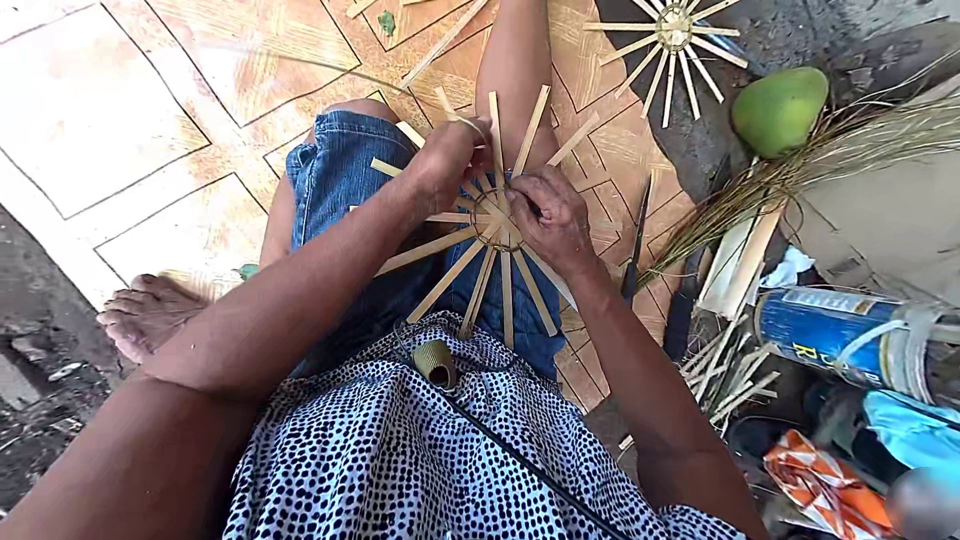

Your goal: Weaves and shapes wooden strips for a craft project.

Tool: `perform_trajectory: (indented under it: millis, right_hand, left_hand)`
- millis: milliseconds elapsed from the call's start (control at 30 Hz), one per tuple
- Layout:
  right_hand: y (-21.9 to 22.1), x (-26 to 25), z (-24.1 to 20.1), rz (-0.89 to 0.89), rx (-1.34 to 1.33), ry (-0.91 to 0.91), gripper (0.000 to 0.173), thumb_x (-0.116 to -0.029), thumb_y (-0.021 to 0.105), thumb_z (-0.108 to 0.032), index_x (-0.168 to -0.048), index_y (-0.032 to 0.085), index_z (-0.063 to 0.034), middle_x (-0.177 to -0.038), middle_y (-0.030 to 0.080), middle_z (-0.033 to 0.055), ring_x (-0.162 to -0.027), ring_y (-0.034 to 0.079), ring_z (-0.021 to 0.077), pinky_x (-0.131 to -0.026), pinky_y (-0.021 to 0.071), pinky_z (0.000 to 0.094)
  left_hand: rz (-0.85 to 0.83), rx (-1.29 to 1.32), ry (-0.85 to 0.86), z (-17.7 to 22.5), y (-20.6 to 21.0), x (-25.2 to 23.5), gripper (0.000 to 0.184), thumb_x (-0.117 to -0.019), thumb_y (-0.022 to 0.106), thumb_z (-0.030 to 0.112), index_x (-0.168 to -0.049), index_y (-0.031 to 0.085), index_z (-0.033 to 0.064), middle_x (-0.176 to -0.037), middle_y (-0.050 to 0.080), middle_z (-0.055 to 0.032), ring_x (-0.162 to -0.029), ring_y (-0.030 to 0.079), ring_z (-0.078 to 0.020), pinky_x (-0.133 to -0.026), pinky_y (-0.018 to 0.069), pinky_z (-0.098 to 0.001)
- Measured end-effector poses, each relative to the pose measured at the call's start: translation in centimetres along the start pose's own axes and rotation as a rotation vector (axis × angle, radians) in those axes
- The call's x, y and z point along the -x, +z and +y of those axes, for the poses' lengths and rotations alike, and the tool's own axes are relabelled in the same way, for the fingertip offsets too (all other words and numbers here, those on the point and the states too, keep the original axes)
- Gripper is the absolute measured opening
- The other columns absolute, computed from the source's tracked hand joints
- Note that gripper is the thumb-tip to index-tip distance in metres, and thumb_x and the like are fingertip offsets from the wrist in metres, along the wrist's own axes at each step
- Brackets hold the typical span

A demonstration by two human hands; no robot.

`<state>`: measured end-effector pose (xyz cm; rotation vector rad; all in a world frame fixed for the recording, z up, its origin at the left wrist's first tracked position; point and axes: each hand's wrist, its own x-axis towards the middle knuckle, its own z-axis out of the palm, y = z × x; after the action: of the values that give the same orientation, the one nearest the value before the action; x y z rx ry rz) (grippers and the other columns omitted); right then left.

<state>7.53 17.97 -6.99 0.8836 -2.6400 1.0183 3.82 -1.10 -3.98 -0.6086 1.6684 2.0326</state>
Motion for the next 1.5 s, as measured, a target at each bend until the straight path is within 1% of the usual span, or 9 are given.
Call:
perform_trajectory:
  millis: [133,233,400,700,1067,1133,1267,1433,1500]
  right_hand:
    - [1.3,-1.1,0.4,0.125,-0.059,0.244,0.021,-0.1034,0.056,-0.013,-0.108,0.07,0.0026,-0.084,0.07,0.0115,-0.07,0.065,0.0161,-0.066,0.0555,0.0325]
    - [1.4,-2.0,0.5,0.117,-0.103,0.409,0.021,-0.1036,0.055,-0.015,-0.112,0.066,0.001,-0.078,0.067,0.0079,-0.063,0.062,0.0139,-0.062,0.0533,0.0325]
    - [0.5,-2.6,0.2,-0.054,-0.061,0.382,0.026,-0.1037,0.053,-0.014,-0.118,0.072,-0.0015,-0.097,0.072,0.0128,-0.082,0.068,0.0187,-0.078,0.0559,0.0363]
    - [0.1,-0.2,1.4,-0.021,-0.305,0.253,0.045,-0.0972,0.065,-0.014,-0.136,0.054,0.0064,-0.106,0.066,0.012,-0.084,0.065,0.0089,-0.074,0.056,0.0212]
    - [0.2,0.4,0.6,-0.108,-0.047,0.086,0.038,-0.0942,0.074,-0.019,-0.126,0.065,-0.0004,-0.115,0.064,0.0187,-0.101,0.063,0.0274,-0.087,0.0538,0.0379]
    - [0.1,-0.5,0.5,-0.145,0.062,-0.015,0.026,-0.0956,0.069,-0.02,-0.118,0.075,-0.0083,-0.114,0.067,0.0161,-0.108,0.062,0.0328,-0.09,0.0472,0.0487]
    - [-0.2,-1.7,0.9,-0.21,-0.067,-0.166,0.018,-0.0965,0.067,-0.015,-0.102,0.077,-0.0022,-0.109,0.068,0.0173,-0.104,0.062,0.0313,-0.093,0.0507,0.0412]
    - [0.2,-2.7,1.6,-0.213,-0.134,-0.271,0.013,-0.0954,0.067,-0.009,-0.096,0.078,-0.0012,-0.098,0.071,0.0157,-0.099,0.065,0.0288,-0.09,0.0519,0.0369]
    - [0.4,-3.2,1.6,-0.141,-0.149,-0.222,0.014,-0.096,0.068,-0.009,-0.097,0.078,0.0006,-0.092,0.073,0.015,-0.092,0.068,0.0258,-0.086,0.0544,0.0342]
  left_hand:
    - [-0.029,-0.089,-0.142,2.1,0.0,-1.3,0.036,-0.1086,0.047,0.032,-0.133,0.058,0.0089,-0.125,0.063,-0.0062,-0.112,0.057,-0.0173,-0.095,0.0436,-0.0415]
    - [-0.012,-0.054,-0.18,2.7,-0.3,-2.0,0.019,-0.1021,0.053,0.026,-0.114,0.064,0.0154,-0.097,0.059,0.0015,-0.085,0.054,-0.0114,-0.076,0.0441,-0.032]
    - [-0.179,-0.127,0.001,1.9,-0.5,-0.3,0.046,-0.0929,0.051,0.007,-0.138,0.053,0.0167,-0.139,0.061,-0.0036,-0.124,0.056,-0.0171,-0.095,0.0456,-0.0405]
    - [0.216,-0.325,0.884,-6.5,-0.4,2.8,0.034,-0.107,0.049,0.007,-0.136,0.061,-0.0048,-0.107,0.075,-0.0099,-0.097,0.072,-0.0123,-0.09,0.0582,-0.0296]
    - [0.176,-0.093,0.782,-8.8,0.4,2.2,0.014,-0.1072,0.043,0.008,-0.118,0.048,0.001,-0.074,0.065,0.0006,-0.065,0.068,-0.01,-0.064,0.0608,-0.0299]
    - [0.114,-0.166,0.874,-8.8,0.3,2.7,0.01,-0.107,0.042,0.009,-0.112,0.044,0.0008,-0.077,0.064,-0.0029,-0.07,0.07,-0.0125,-0.067,0.0616,-0.0327]
    - [0.049,-0.314,1.017,-8.3,-0.2,4.5,0.01,-0.1045,0.047,0.008,-0.109,0.046,-0.0008,-0.093,0.066,-0.012,-0.088,0.069,-0.0173,-0.081,0.058,-0.0351]
    - [0.072,-0.451,0.881,-7.9,-1.8,7.4,0.014,-0.0937,0.055,0.002,-0.087,0.067,0.0053,-0.134,0.063,-0.0131,-0.131,0.054,-0.0241,-0.109,0.0417,-0.0413]
    - [0.108,-0.393,0.698,-7.7,-2.0,8.1,0.022,-0.0953,0.051,0.0,-0.096,0.072,0.0047,-0.147,0.056,-0.0121,-0.134,0.054,-0.019,-0.106,0.0476,-0.0368]
